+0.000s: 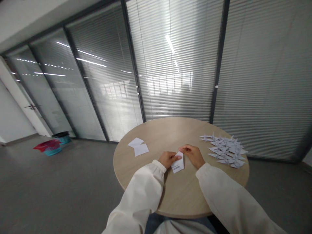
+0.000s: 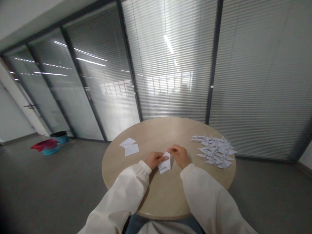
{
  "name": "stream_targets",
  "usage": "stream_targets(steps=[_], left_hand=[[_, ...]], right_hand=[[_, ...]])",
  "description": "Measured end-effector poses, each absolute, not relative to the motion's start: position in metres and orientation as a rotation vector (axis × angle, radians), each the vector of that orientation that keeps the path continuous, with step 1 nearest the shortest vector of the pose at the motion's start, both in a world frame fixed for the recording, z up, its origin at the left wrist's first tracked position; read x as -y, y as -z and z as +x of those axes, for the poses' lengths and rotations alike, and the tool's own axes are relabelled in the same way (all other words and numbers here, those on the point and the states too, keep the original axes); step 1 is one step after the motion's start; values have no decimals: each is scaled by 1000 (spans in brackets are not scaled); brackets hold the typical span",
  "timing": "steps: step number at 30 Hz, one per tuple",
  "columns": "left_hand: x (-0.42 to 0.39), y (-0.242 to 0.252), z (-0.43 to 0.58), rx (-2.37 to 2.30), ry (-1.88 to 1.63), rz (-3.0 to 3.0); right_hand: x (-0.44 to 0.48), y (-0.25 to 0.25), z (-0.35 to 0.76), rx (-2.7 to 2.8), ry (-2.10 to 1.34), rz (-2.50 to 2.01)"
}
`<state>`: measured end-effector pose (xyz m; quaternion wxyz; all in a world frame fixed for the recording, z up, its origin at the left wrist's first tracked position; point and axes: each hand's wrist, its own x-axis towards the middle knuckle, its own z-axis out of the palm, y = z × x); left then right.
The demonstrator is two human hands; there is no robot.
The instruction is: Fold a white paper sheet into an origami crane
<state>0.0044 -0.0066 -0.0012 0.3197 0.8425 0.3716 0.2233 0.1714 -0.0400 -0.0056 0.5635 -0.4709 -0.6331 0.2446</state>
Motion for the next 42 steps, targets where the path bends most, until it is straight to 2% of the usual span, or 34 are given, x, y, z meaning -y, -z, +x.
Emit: stream_targets(steps=[9,20,30,42], left_hand=[[9,-2,2,-955,-667,2310],[9,-7,3,-1150,-875,2281],[6,-3,4,-1151,-836,2302],[6,-9,1,-1266,-1018,2246]], right_hand=[[41,3,170,1455,-625,-1092],[35,15,171,1580,-786,-994],[31,18,174,1567,-687,-1082],[34,18,168,1544,-924,-991]])
